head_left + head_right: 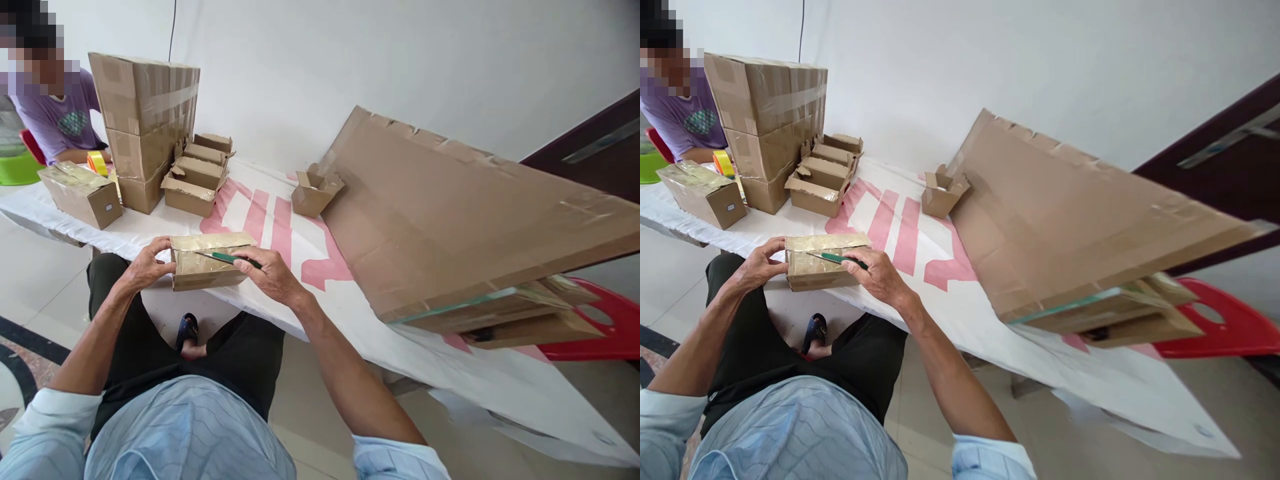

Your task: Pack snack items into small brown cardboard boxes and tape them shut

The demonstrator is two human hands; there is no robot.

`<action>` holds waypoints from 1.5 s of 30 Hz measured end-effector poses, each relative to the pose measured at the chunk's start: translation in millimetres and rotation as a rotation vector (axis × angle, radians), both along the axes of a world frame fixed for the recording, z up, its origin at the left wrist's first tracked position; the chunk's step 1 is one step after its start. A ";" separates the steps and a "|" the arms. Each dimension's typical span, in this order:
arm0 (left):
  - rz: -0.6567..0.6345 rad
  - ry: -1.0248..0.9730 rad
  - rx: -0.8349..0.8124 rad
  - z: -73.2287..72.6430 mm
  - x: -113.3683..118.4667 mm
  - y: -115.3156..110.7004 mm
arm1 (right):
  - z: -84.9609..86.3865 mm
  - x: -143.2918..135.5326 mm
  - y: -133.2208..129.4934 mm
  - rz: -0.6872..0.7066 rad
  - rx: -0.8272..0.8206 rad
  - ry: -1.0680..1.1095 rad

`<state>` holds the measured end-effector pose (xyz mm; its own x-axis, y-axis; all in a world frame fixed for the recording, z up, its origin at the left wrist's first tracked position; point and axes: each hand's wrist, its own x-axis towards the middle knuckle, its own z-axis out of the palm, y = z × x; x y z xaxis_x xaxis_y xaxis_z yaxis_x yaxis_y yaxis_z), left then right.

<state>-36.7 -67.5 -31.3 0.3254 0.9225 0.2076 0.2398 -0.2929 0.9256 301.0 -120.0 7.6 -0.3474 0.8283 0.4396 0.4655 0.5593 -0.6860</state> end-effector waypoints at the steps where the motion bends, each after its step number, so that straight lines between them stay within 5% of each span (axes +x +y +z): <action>1: -0.004 0.006 0.001 -0.5 -0.2 -0.5 | 4.8 -3.1 2.0 0.019 0.003 -0.040; 16: 0.026 0.124 0.042 -6.2 -1.3 -1.6 | 47.0 -33.6 24.1 0.111 0.066 -0.415; 38: 0.030 0.159 0.072 2.1 2.3 -3.4 | 92.4 -79.2 28.4 -0.064 0.078 -0.998; 45: 0.001 0.105 0.067 4.9 1.9 -0.9 | 80.5 -55.9 34.9 -0.103 0.071 -1.096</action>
